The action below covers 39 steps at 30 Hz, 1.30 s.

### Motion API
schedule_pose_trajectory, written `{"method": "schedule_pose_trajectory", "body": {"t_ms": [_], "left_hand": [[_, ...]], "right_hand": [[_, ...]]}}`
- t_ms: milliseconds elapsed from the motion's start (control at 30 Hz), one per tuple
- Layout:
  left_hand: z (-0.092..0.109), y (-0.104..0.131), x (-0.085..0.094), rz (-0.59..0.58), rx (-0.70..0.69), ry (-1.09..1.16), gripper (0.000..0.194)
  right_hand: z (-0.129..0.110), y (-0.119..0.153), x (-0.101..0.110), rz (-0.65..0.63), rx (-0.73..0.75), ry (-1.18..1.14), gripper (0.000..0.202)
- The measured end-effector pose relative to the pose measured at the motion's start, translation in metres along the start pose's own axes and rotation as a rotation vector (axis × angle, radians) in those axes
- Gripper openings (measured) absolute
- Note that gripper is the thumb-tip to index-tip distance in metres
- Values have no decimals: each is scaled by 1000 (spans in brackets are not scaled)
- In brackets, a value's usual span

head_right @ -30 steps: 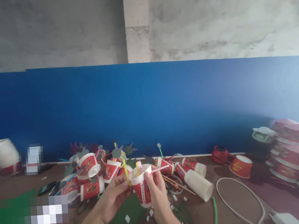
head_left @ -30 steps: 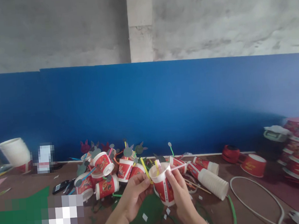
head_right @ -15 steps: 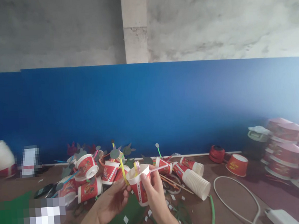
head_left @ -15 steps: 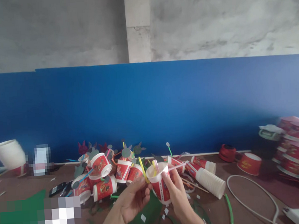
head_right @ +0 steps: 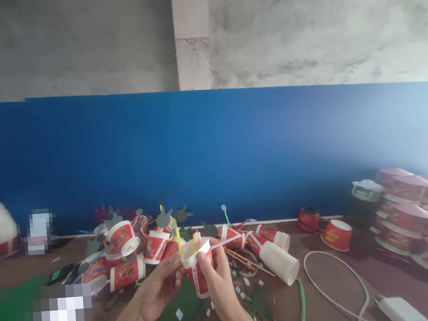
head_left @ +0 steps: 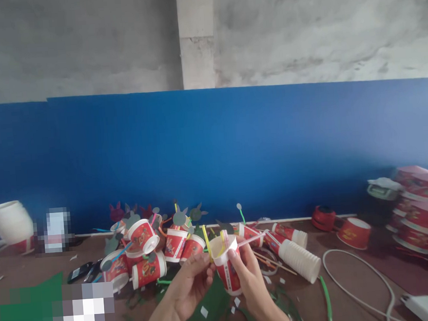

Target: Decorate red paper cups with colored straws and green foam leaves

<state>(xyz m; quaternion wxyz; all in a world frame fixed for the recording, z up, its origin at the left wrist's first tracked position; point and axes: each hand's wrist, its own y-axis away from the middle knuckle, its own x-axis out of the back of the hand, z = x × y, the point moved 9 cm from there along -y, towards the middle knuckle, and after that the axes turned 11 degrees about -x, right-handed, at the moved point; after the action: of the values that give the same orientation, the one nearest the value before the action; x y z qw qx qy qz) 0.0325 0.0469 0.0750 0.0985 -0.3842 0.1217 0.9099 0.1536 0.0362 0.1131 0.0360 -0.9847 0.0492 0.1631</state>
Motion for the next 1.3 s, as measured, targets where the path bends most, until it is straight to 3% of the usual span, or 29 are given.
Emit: {"method": "schedule_pose_trajectory", "body": {"t_ms": [200,467,667,900,1067,1300], "left_hand": [[1,0,-6,-61,9,9,13],[-1,-8,4,6,-14,48,18],[-6,-9,4,-19,-50,27,24],[-31,0,21,-34,-89,12,23],[-50,5,27,-116,-56,13,23],[-42,10,22,-207,-177,53,21]], "right_hand": [[1,-2,3,12,-38,-19,42],[4,-4,-2,-59,-73,27,37],[3,3,-3,-117,-22,38,34],[25,22,7,-45,64,86,42],[40,34,19,30,108,104,44],[47,33,19,15,133,129,42]]}}
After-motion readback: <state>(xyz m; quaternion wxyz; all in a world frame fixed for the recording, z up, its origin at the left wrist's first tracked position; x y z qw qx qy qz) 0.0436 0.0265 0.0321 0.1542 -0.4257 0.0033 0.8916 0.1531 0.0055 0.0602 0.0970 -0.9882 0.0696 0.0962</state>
